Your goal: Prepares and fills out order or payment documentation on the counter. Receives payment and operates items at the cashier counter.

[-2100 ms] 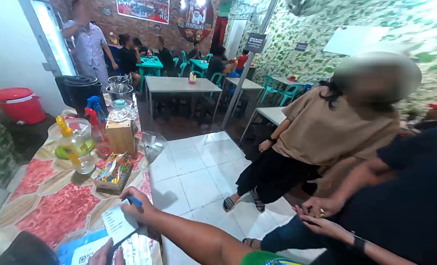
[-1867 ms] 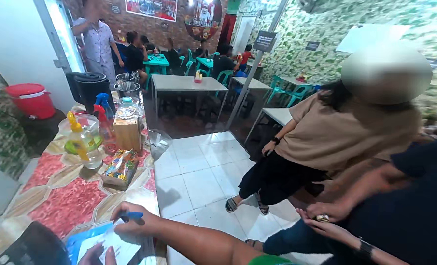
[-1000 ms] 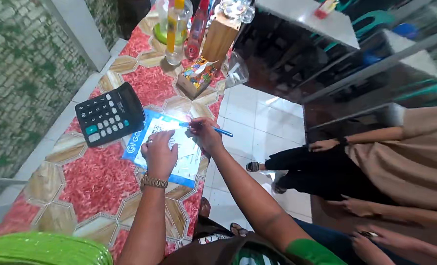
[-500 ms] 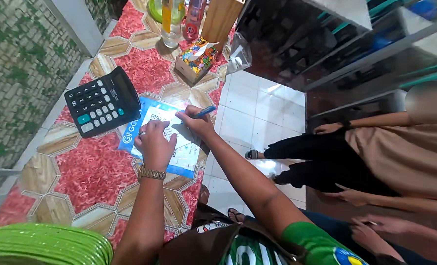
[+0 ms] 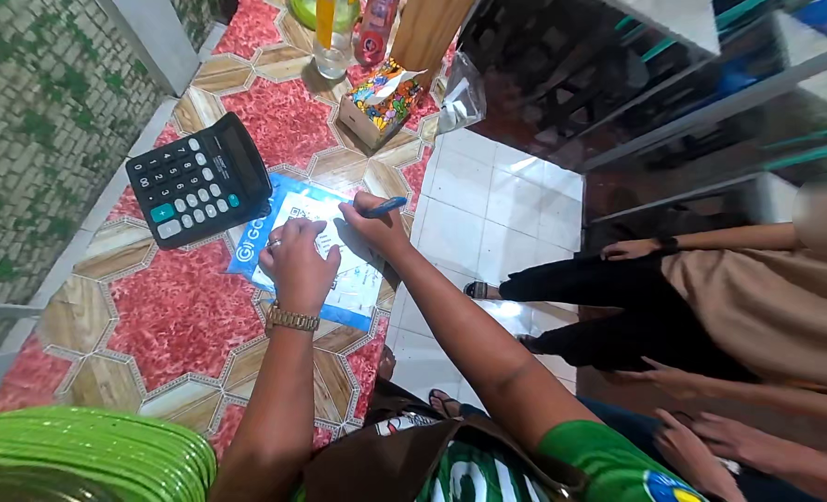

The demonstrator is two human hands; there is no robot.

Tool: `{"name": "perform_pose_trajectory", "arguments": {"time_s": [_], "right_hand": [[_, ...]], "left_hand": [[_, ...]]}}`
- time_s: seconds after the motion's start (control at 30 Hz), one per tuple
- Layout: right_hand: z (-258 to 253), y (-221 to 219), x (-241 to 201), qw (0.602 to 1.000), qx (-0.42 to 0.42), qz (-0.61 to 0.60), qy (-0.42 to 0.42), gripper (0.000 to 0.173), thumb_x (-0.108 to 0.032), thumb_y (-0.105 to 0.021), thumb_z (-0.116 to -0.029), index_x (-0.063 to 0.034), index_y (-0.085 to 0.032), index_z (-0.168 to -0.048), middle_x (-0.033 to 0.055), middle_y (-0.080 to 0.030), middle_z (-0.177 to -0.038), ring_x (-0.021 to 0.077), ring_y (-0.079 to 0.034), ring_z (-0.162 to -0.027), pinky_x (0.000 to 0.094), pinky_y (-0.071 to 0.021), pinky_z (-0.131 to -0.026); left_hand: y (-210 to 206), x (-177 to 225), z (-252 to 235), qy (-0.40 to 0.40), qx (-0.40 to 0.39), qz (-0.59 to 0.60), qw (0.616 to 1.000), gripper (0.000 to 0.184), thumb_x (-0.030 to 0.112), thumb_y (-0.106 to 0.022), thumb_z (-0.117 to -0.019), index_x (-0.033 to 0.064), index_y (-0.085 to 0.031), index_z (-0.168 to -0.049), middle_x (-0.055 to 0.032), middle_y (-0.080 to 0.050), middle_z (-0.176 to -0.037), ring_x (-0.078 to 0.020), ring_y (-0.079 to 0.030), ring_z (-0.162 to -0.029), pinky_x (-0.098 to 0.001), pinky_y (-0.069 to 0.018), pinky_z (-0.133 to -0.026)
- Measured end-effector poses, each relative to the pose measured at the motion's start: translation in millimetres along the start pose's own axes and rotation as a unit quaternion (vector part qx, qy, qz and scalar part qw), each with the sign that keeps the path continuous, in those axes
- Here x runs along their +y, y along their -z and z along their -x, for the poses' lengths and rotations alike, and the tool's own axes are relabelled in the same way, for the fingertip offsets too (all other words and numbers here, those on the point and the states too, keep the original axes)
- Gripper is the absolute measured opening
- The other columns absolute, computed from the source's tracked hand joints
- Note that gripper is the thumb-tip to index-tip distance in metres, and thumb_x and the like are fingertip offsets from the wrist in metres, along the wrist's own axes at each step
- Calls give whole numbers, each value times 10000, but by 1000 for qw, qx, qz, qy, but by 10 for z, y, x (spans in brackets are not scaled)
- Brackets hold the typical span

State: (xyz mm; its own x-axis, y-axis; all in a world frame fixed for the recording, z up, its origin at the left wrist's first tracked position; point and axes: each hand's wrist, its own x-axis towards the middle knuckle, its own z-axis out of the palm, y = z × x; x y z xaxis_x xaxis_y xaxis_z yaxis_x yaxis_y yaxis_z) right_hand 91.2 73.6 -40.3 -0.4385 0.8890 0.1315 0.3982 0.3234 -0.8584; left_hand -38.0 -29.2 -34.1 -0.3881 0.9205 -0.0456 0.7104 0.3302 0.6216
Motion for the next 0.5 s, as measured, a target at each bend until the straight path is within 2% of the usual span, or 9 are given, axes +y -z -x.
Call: {"name": "perform_pose_trajectory", "arguments": {"time_s": [0.23, 0.5], "right_hand": [[47, 31, 36, 996, 7, -86, 1, 376, -150, -624, -983, -101, -469, -644, -39, -437, -569, 39, -420, -513, 223, -351, -509], [38, 19, 35, 997, 0, -70, 22, 355, -131, -617, -976, -73, -484, -652, -19, -444, -598, 47, -422, -545, 225, -351, -529]], "left_hand": [[2, 4, -6, 4, -1, -5, 1000, 370, 270, -796, -845, 193, -744, -1204, -100, -623, -1322, -378, -485, -1314, -673, -331, -1005], [6, -9, -4, -7, -1, 8, 1000, 377, 251, -807, -843, 166, -742, -1205, -129, -629, -1308, -414, -488, -1306, -711, -330, -1003]]}}
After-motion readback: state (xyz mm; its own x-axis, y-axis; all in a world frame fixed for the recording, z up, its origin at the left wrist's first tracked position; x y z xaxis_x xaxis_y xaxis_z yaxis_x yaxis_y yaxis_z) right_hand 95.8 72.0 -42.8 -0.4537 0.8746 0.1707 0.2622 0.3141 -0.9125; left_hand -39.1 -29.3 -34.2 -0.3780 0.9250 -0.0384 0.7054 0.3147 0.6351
